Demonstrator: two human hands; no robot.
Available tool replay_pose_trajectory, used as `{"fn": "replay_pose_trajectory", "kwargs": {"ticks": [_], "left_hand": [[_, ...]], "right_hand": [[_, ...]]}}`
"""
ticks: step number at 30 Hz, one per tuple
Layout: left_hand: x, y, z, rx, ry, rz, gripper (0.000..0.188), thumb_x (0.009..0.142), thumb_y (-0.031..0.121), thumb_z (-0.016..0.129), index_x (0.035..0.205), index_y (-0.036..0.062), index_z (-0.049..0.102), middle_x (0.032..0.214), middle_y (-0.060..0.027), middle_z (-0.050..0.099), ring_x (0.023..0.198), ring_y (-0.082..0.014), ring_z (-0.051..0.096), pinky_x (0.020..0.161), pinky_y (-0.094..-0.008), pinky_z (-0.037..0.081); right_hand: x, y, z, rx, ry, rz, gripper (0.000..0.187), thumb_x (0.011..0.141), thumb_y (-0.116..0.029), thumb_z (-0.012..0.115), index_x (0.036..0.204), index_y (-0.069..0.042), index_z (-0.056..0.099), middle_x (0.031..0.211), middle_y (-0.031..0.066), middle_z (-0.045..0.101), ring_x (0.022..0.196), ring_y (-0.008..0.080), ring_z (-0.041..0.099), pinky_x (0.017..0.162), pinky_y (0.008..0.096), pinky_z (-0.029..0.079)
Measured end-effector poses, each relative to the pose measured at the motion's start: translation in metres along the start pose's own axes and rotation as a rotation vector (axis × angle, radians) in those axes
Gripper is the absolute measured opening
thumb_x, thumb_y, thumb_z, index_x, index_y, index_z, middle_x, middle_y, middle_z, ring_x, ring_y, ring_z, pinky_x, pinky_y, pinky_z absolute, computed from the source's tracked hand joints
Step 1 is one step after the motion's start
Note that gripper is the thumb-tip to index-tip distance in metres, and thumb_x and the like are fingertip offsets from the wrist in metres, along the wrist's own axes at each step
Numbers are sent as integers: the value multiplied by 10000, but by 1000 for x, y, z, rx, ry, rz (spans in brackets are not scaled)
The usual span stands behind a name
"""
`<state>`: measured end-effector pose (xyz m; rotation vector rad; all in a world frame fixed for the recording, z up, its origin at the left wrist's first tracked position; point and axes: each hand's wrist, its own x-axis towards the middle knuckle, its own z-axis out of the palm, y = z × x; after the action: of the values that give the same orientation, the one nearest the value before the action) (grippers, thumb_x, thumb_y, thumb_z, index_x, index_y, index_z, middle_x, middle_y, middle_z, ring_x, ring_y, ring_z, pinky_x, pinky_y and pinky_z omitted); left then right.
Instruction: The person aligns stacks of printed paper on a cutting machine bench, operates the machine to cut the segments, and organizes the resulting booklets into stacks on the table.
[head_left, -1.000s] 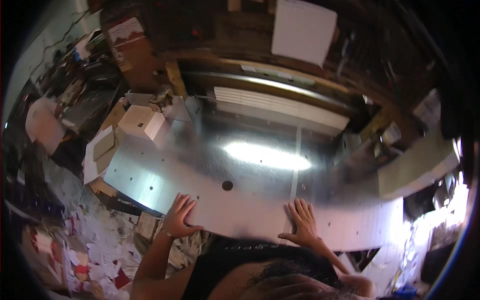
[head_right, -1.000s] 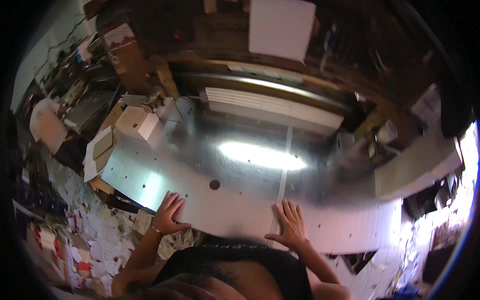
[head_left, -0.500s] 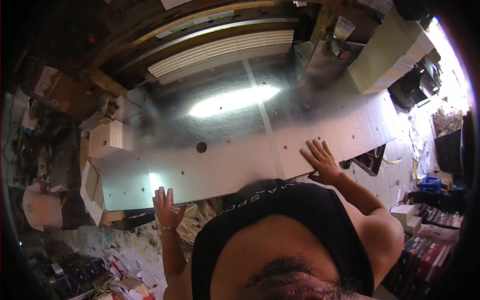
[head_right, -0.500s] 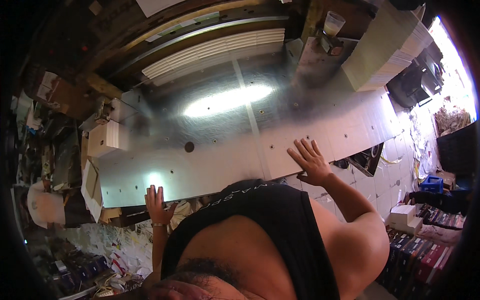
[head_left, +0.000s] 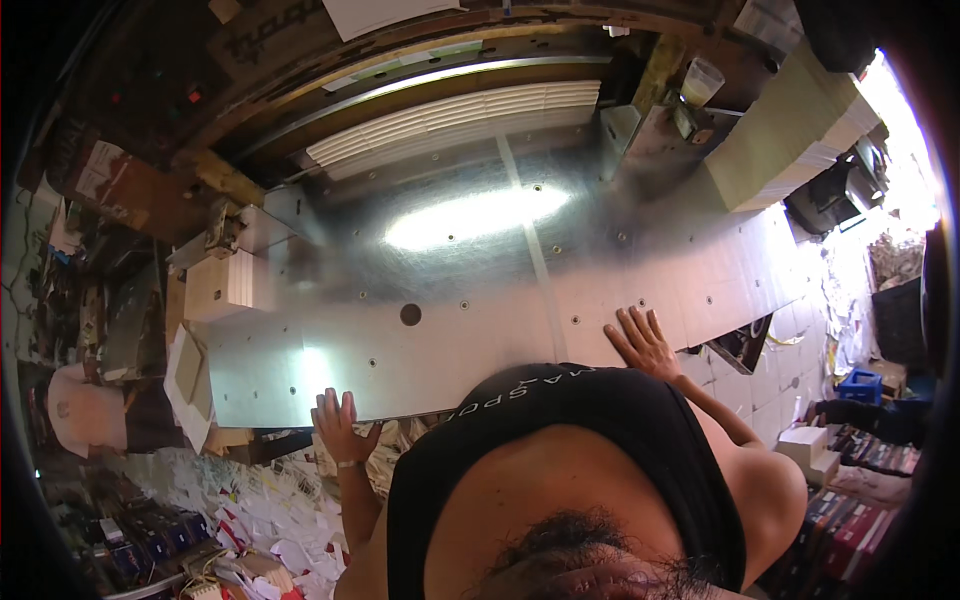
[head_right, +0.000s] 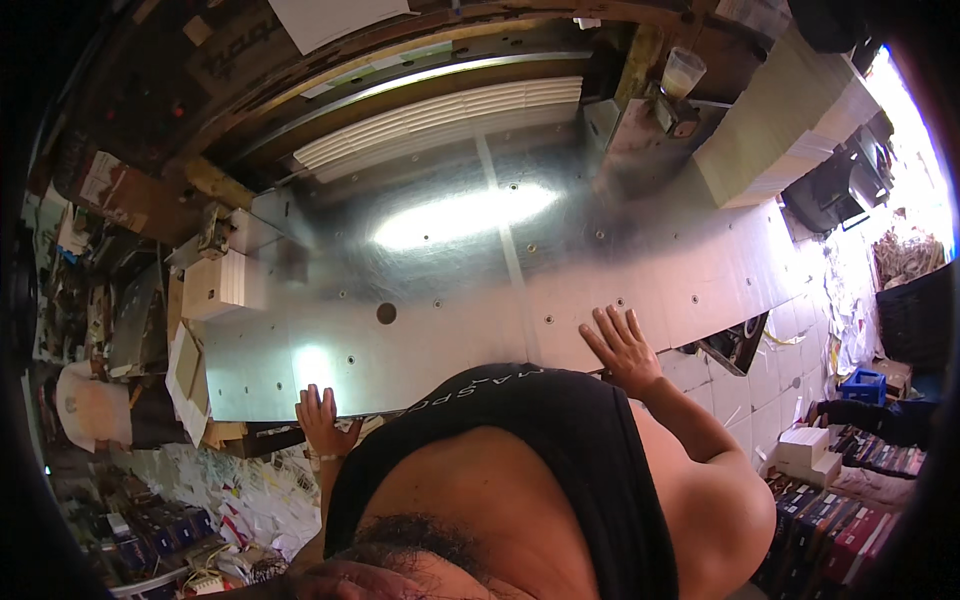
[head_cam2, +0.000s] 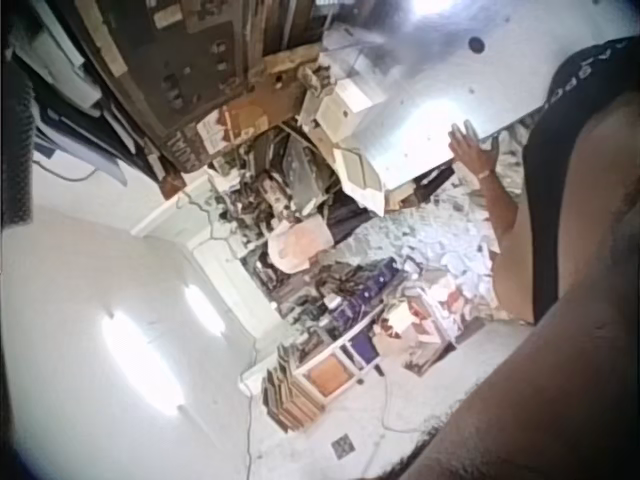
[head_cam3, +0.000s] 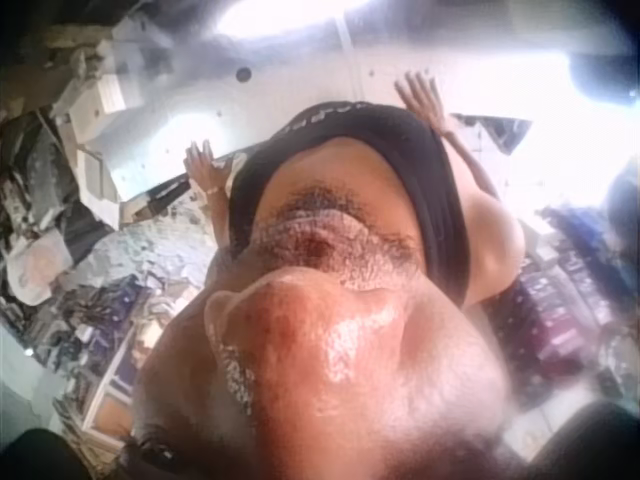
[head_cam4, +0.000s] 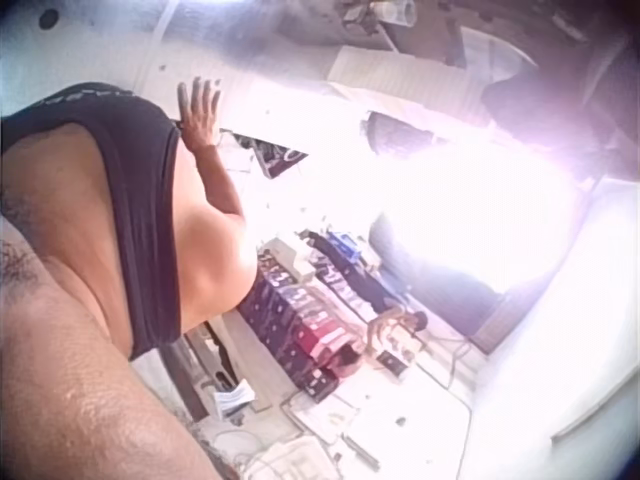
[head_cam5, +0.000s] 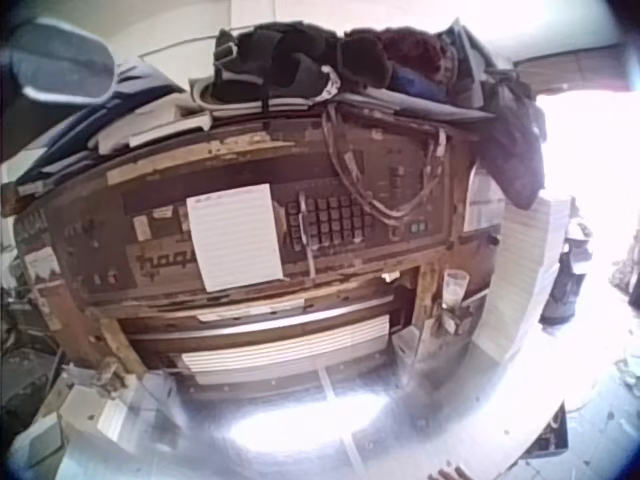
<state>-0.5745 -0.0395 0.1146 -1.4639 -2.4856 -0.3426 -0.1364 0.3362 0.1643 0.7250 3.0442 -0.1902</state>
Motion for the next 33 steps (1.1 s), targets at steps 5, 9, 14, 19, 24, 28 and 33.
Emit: {"fn": "replay_pose_trajectory", "kwargs": {"ticks": [5, 9, 14, 19, 24, 28, 33], "left_hand": [[2, 3, -3, 5, -24, -2, 959, 582, 349, 816, 1425, 166, 398, 1491, -196, 358, 1397, -409, 294, 1117, -597, 207], [1, 5, -4, 14, 1, 0, 930, 604, 348, 795, 1423, 156, 400, 1487, -203, 361, 1397, -413, 293, 1118, -595, 203], [-1, 3, -2, 18, 13, 7, 885, 638, 369, 786, 1411, 151, 415, 1479, -203, 373, 1389, -415, 304, 1112, -592, 212], [1, 5, -2, 35, 26, 14, 866, 656, 395, 791, 1400, 146, 424, 1477, -199, 379, 1382, -414, 311, 1106, -589, 220], [1, 4, -2, 27, 6, 1, 887, 646, 384, 806, 1408, 160, 410, 1487, -189, 368, 1387, -413, 303, 1111, -589, 216], [-1, 4, -2, 30, -1, -2, 896, 643, 376, 810, 1413, 168, 401, 1493, -186, 361, 1391, -412, 296, 1114, -588, 215], [1, 6, -4, 33, -10, -14, 889, 639, 367, 814, 1402, 166, 405, 1486, -186, 366, 1387, -413, 299, 1115, -588, 216]], "right_hand": [[-1, 4, 10, -49, 3, -8, 887, 736, -301, 725, 1490, -137, 286, 1523, 211, 283, 1427, 412, 226, 1163, 575, 137], [-2, 0, 1, -43, -32, -1, 912, 710, -283, 739, 1490, -141, 288, 1523, 203, 286, 1425, 405, 235, 1163, 574, 144], [-2, 1, 4, -58, 11, -7, 923, 686, -268, 748, 1483, -141, 301, 1520, 198, 296, 1421, 405, 242, 1162, 573, 150], [-1, 1, 3, -48, 12, -5, 918, 680, -273, 754, 1476, -148, 314, 1518, 193, 300, 1420, 405, 243, 1162, 571, 150], [-2, 1, 6, -40, 27, 5, 905, 698, -304, 751, 1476, -157, 312, 1522, 190, 296, 1423, 401, 238, 1163, 570, 147], [-3, 1, 6, -83, -6, 0, 903, 704, -322, 748, 1476, -156, 310, 1523, 191, 294, 1425, 399, 236, 1164, 570, 146], [-3, 3, 7, -51, 40, -15, 917, 682, -302, 758, 1473, -154, 317, 1521, 195, 295, 1423, 398, 240, 1161, 570, 154]]}}
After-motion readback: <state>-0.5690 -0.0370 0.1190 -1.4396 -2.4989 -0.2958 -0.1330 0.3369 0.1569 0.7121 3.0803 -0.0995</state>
